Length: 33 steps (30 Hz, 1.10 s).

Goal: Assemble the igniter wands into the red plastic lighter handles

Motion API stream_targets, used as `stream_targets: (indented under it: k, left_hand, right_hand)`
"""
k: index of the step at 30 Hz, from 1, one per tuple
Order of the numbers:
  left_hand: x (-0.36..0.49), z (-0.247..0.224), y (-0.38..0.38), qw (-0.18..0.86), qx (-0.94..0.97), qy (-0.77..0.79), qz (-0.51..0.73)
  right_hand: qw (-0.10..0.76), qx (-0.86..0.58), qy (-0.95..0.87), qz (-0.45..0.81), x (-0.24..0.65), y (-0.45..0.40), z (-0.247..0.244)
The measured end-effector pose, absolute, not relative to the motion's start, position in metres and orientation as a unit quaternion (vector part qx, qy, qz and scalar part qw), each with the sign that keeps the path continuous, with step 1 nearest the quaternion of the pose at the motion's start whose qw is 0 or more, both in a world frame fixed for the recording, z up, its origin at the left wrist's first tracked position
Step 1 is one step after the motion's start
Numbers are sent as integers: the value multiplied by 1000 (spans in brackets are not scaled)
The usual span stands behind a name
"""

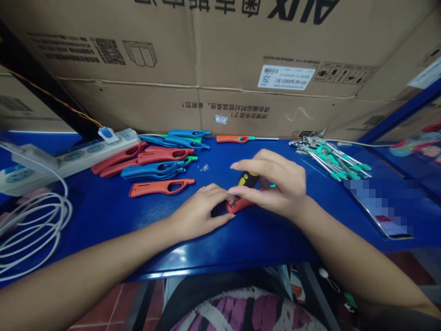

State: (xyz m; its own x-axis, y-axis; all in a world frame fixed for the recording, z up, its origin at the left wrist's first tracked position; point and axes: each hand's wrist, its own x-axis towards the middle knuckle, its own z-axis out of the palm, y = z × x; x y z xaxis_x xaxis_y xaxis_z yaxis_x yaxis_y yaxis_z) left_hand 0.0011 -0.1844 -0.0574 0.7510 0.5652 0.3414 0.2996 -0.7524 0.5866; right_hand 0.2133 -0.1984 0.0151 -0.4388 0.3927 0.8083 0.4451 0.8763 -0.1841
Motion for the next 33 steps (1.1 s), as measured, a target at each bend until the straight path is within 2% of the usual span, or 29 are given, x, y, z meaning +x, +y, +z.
stream_targets:
  k: [2, 5, 7, 10, 12, 17, 22, 27, 31, 33]
  left_hand:
    - [1, -57, -185, 264, 898, 241, 257]
    - [1, -57, -185, 268, 895, 250, 252]
    - [0, -57, -185, 264, 894, 256, 255]
    - [0, -57, -186, 263, 892, 257, 263]
    - [0, -57, -186, 265, 891, 257, 266]
    - [1, -56, -186, 268, 891, 253, 264]
    - [2, -53, -187, 268, 890, 258, 263]
    - [1, -56, -186, 269, 892, 256, 259]
    - [0, -58, -185, 258, 894, 257, 261]
    - [1, -58, -185, 256, 895, 258, 260]
  right_hand:
    - [461, -238, -853, -57, 213, -199, 15]
    - [431, -244, -867, 64, 212, -201, 17]
    - [432, -246, -863, 89, 212, -201, 17]
    - [448, -246, -858, -44, 214, -198, 15]
    - [432, -247, -864, -77, 216, -198, 15]
    - [380, -243, -883, 125, 216, -202, 22]
    - [419, -244, -872, -67, 216, -202, 20]
    - [418, -250, -870, 76, 215, -203, 20]
    - [444, -267, -852, -75, 216, -201, 18]
    - [435, -277, -856, -47, 217, -200, 18]
